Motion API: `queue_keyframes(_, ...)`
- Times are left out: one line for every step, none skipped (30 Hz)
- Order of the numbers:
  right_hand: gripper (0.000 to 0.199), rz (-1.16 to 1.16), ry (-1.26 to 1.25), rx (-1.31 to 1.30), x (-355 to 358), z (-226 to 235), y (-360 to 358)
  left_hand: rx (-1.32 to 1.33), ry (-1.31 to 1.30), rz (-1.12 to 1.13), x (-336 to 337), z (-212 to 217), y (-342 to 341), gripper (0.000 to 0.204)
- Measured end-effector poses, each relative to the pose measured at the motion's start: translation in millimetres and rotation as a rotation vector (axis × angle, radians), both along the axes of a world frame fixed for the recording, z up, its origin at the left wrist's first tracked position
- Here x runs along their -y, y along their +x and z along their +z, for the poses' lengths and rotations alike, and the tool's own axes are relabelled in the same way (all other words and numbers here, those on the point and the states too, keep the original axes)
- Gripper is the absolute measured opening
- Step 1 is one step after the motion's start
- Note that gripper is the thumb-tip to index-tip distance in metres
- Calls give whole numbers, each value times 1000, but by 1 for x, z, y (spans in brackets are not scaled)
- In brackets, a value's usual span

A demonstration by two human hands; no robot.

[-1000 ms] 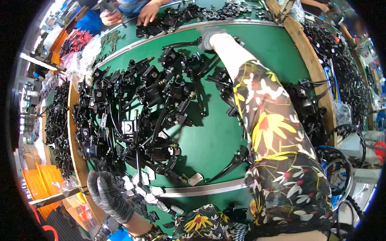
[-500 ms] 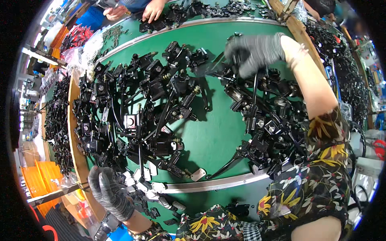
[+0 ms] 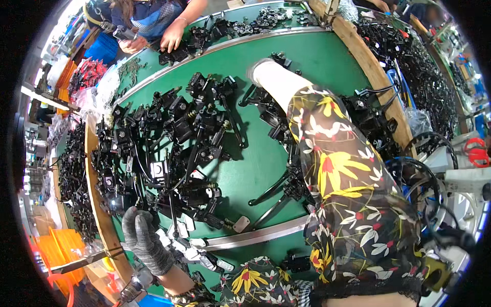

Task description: Assembling black plastic and metal components and using a pneumatic press machine to fasten them together.

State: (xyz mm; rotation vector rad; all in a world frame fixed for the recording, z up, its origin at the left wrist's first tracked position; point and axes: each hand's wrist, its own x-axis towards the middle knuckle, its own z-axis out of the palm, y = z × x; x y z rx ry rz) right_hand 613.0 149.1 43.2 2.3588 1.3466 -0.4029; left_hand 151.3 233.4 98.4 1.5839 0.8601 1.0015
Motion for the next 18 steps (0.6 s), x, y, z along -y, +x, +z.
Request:
queue_keyframes(33,84,-43,127,-3,16,-12,-34,88,-10,-3,0,-5,23)
queue_keyframes(32,143,-96,265,10,27,-15,2,111,-10,-2,-4,1,28)
queue_keyframes(32,216,137,355,25,-47,53,34,32,-20,2,0,6,28)
queue_keyframes(37,102,295,238,14,-16,20,27,-29,23,0,4,-1,28)
queue_keyframes(30,-79,340,177,17,10,11,44,-38,28,-1,2,-1,29)
queue_keyframes(24,-245,394,98,10,20,2,26,-31,43,-2,3,-8,29)
queue_keyframes(20,-127,510,147,0,33,-17,-21,-1,40,-4,4,-15,29)
queue_keyframes(15,-31,603,250,7,60,-35,-23,9,-4,-3,6,-13,29)
queue_keyframes(13,176,747,309,2,56,-52,-31,9,6,2,9,-8,29)
queue_keyframes(12,383,880,365,-3,49,-71,-33,0,-7,3,6,-6,29)
queue_keyframes(13,427,865,290,-18,48,-100,-26,-15,8,1,6,-7,28)
queue_keyframes(14,467,844,220,-32,48,-129,-14,-33,15,0,3,-6,28)
queue_keyframes(14,493,811,149,-48,49,-156,7,-36,5,-1,6,-11,28)
queue_keyframes(15,517,770,87,-60,48,-175,9,-33,0,-3,3,-11,28)
queue_keyframes(15,519,741,78,-70,45,-189,11,-32,-8,-3,0,-12,28)
queue_keyframes(15,521,711,68,-80,39,-198,13,-31,-16,-4,-3,-13,29)
queue_keyframes(15,490,706,45,-98,25,-212,11,-23,-15,-7,-5,-18,29)
queue_keyframes(16,444,690,44,-100,24,-214,16,-25,-25,-7,-5,-15,29)
